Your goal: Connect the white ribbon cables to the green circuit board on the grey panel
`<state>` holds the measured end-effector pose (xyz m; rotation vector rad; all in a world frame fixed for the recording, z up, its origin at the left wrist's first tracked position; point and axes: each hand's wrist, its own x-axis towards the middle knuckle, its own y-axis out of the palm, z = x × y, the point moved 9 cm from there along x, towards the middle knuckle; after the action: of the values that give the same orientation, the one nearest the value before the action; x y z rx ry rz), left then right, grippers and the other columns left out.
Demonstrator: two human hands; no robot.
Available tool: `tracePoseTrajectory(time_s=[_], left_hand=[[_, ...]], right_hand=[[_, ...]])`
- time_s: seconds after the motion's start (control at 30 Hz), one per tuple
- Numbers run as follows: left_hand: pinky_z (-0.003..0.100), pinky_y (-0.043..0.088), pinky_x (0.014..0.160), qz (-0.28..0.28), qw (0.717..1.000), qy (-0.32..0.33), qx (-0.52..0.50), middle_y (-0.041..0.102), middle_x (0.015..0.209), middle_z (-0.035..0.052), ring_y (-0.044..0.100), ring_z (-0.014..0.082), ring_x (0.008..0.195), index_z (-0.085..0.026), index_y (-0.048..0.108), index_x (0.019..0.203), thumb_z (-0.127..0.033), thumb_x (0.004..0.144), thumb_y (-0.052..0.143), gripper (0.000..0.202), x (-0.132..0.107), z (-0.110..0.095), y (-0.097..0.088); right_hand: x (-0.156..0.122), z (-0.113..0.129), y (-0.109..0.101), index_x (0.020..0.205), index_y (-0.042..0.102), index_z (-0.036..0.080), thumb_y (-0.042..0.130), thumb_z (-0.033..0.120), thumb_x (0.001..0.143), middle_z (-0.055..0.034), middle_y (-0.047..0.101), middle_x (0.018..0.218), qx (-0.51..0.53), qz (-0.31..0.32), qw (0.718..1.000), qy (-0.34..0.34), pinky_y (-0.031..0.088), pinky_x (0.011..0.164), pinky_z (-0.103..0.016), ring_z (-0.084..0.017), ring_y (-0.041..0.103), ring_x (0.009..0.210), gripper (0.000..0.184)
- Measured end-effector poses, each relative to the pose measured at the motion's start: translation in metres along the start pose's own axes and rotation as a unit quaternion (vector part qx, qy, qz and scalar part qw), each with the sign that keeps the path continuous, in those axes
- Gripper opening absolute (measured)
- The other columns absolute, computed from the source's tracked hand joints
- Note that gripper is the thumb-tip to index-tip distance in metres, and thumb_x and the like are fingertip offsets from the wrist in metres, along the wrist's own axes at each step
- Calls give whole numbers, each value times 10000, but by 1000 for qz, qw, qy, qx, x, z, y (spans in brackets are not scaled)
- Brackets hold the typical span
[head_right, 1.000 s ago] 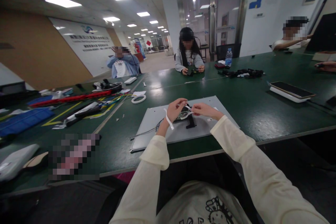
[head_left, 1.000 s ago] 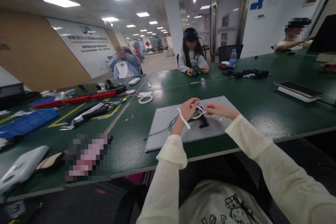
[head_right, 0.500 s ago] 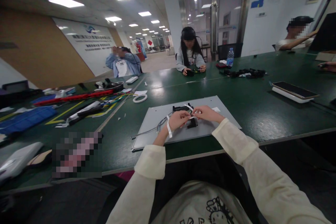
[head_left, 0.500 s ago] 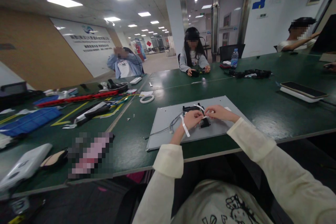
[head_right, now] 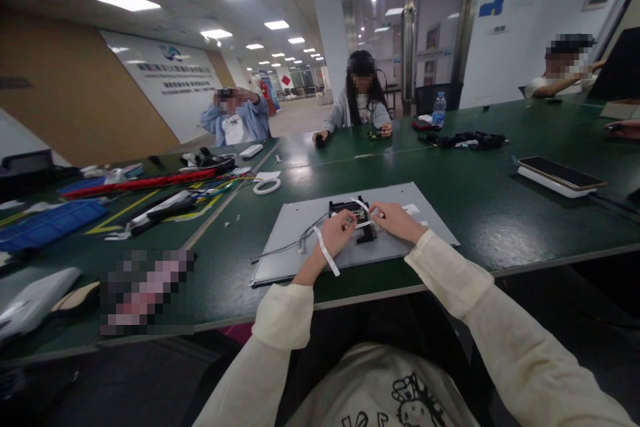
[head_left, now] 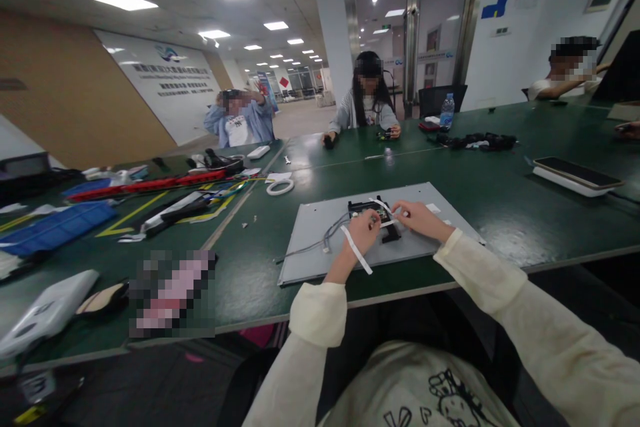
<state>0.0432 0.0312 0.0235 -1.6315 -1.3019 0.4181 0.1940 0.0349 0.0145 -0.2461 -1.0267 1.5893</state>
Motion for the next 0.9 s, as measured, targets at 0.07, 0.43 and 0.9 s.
tracePoseTrajectory(time_s=[0.07,0.43,0.9], left_hand=[[260,441,725,5,1000,7,24,643,722,-9,619,153,712,-200,601,1015,-210,871,488,183,-3,0,2],[266,439,692,37,989,11,146,666,831,25,654,186,804,-211,518,1053,-231,896,477,163,-9,1,17],[275,448,752,53,980,-52,185,675,891,68,656,214,894,-189,529,1080,-178,877,477,210,-20,7,5]], right_hand=[[-2,3,1,1055,627,175,510,311,908,4,633,705,-28,-2,1000,4,373,651,-225,-138,590,663,232],[-9,8,15,1197,557,202,512,334,941,-61,697,861,-234,58,969,47,370,668,-241,-201,651,800,292],[-23,-17,-2,1240,520,193,420,252,951,-99,698,896,-318,37,942,96,358,678,-267,-222,651,825,311]])
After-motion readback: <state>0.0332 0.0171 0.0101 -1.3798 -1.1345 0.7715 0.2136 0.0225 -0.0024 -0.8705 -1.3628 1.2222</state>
